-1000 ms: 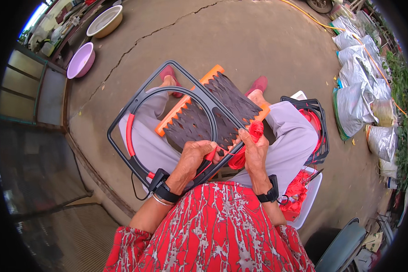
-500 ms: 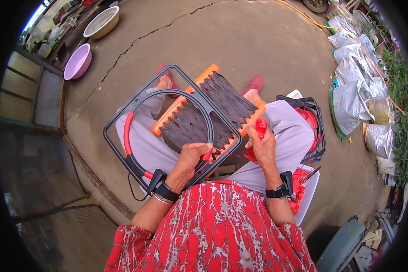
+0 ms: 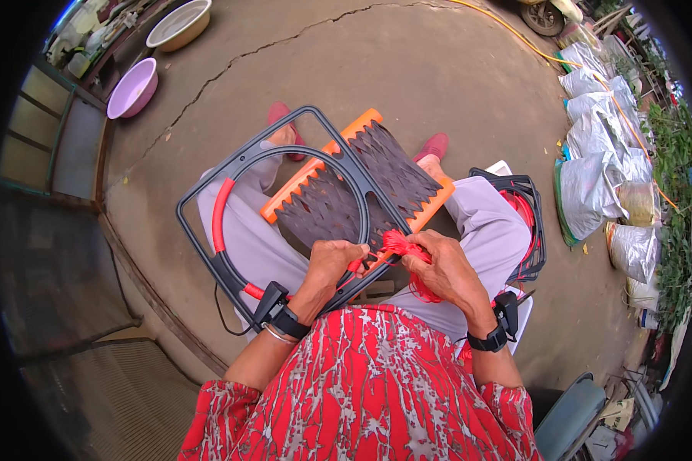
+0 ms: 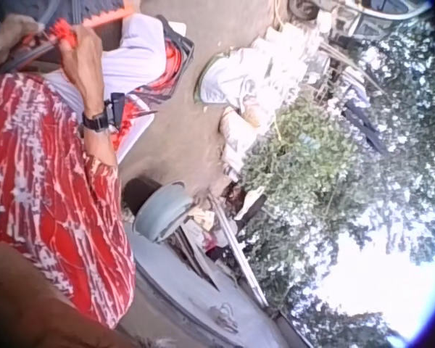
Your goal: The person is winding and tying red string around a black furniture frame component.
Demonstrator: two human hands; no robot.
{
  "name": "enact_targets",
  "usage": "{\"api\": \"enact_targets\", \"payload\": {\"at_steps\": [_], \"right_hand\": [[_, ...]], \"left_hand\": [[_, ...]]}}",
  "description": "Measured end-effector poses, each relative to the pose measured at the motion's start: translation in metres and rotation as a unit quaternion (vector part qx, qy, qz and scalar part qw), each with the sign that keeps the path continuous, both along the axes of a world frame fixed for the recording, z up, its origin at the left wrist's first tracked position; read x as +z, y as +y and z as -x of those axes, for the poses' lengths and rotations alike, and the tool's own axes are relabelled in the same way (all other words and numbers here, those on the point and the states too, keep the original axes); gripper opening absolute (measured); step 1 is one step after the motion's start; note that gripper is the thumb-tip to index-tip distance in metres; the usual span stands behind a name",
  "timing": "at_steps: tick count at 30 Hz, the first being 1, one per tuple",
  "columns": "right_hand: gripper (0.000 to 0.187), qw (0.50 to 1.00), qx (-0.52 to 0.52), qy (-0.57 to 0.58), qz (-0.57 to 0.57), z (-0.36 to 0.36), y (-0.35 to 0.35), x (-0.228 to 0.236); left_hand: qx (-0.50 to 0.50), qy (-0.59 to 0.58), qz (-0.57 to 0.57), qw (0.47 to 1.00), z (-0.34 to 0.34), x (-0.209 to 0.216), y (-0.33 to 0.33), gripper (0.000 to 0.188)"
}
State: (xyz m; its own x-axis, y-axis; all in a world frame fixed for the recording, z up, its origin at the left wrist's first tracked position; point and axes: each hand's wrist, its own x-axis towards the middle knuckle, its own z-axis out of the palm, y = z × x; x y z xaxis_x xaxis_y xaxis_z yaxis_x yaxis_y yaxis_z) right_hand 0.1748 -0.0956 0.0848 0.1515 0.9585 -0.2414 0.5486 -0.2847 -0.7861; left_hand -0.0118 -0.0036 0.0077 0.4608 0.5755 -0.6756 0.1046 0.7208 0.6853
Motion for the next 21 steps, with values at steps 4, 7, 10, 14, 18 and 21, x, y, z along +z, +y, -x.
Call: {"api": "enact_targets", "payload": {"at_steps": [4, 7, 10, 14, 18, 21], "right_hand": [[0.015, 0.964, 0.053, -0.250, -0.070, 0.011, 0.021, -0.021], [0.022, 0.934, 0.100, -0.343, -0.023, 0.027, 0.036, -0.038], [0.024, 0.944, 0.069, -0.320, -0.046, 0.037, 0.047, -0.050], [0.026, 0.963, -0.014, -0.259, -0.076, 0.041, 0.059, -0.056], [0.029, 0.972, -0.040, -0.179, -0.150, 0.042, 0.054, -0.080], [0.032, 0.984, -0.028, -0.158, -0.077, 0.043, 0.049, -0.058]], "left_hand": [[0.017, -0.003, -0.008, 1.000, -0.002, 0.007, -0.004, 0.014], [0.046, -0.026, -0.049, 0.997, -0.001, -0.006, -0.012, 0.013], [0.061, -0.028, -0.090, 0.994, -0.003, -0.009, -0.016, 0.013], [0.048, 0.028, -0.130, 0.990, -0.005, -0.021, -0.014, 0.015], [0.064, 0.029, -0.106, 0.992, -0.006, -0.018, -0.010, 0.017], [0.053, 0.027, -0.106, 0.993, -0.005, -0.013, -0.010, 0.018]]}}
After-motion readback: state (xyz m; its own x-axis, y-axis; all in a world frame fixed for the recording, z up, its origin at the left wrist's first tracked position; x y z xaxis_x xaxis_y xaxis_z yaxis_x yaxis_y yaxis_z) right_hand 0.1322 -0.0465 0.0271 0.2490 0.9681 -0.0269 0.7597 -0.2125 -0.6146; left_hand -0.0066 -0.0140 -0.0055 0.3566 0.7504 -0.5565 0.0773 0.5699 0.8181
